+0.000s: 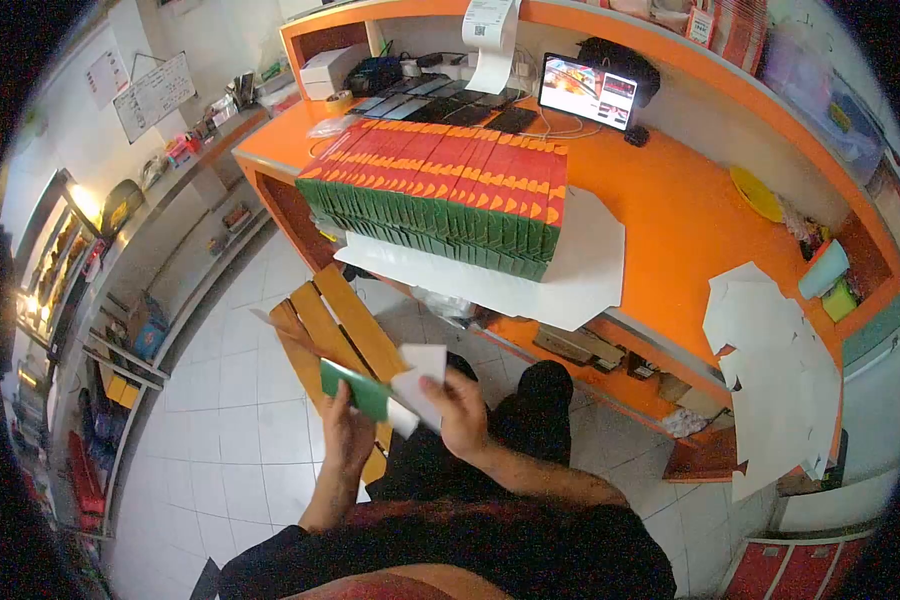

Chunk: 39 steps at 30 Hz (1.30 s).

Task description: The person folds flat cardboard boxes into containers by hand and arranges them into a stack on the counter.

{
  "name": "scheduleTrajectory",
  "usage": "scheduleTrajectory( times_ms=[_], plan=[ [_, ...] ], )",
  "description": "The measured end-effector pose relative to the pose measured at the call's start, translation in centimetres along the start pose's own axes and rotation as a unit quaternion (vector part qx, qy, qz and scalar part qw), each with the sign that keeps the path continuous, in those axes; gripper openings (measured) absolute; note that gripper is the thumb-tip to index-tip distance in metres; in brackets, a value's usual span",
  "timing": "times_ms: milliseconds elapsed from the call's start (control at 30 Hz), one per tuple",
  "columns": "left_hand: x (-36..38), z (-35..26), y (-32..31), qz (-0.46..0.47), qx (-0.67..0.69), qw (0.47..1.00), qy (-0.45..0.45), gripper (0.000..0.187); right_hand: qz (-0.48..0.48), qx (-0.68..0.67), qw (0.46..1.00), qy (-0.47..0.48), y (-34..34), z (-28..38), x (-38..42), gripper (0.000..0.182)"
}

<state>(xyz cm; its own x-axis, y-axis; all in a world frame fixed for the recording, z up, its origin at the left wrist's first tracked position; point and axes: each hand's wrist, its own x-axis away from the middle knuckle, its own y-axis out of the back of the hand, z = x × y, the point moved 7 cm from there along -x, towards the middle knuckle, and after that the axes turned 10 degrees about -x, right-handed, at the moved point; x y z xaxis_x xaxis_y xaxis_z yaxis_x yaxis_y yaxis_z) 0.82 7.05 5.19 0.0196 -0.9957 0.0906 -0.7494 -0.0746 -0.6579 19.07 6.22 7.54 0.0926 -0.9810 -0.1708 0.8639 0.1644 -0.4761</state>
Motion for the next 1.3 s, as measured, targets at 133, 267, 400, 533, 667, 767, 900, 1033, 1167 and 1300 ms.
scheduleTrajectory(
  times_ms=[133,267,400,533,667,767,900,1033,1167,1300],
  plan=[
    [-0.7,2.4,-2.4,-0.054,-0.014,0.996,-0.066,0.014,-0.011,0.084,0.973,0.215,-0.1,3.2,0.9,0.029],
    [0.4,3.0,-5.3,0.044,-0.042,0.995,-0.076,0.018,0.093,0.460,0.803,0.367,-2.4,8.2,1.7,0.041],
    [1.3,2.3,-7.7,0.062,-0.143,0.975,-0.156,0.019,0.089,0.434,0.803,0.399,-1.4,8.5,1.8,0.042],
    [0.5,-0.5,-8.6,-0.019,-0.195,0.964,-0.178,0.023,0.156,0.406,0.797,0.418,-2.0,10.0,1.9,0.037],
    [1.7,2.8,-7.0,-0.016,-0.149,0.979,-0.138,0.027,0.075,0.511,0.746,0.420,-2.1,8.5,2.2,0.037],
    [2.6,3.6,-7.9,-0.021,-0.067,0.990,-0.125,0.029,0.046,0.493,0.776,0.391,-1.3,6.1,1.6,0.038],
    [0.9,4.6,-5.7,-0.074,-0.042,0.994,-0.072,0.031,0.051,0.459,0.815,0.350,-1.9,5.7,1.2,0.031],
    [0.8,5.9,-4.9,-0.006,0.015,0.998,-0.058,0.033,0.087,0.436,0.807,0.388,0.2,4.4,1.3,0.029],
    [0.8,6.6,-4.3,-0.057,0.028,0.997,-0.053,0.030,0.096,0.437,0.822,0.351,0.2,4.0,0.7,0.031],
    [-0.1,4.9,-3.7,-0.033,-0.365,0.912,-0.186,0.022,0.019,0.396,0.834,0.383,-0.7,8.4,0.9,0.029]
  ],
)
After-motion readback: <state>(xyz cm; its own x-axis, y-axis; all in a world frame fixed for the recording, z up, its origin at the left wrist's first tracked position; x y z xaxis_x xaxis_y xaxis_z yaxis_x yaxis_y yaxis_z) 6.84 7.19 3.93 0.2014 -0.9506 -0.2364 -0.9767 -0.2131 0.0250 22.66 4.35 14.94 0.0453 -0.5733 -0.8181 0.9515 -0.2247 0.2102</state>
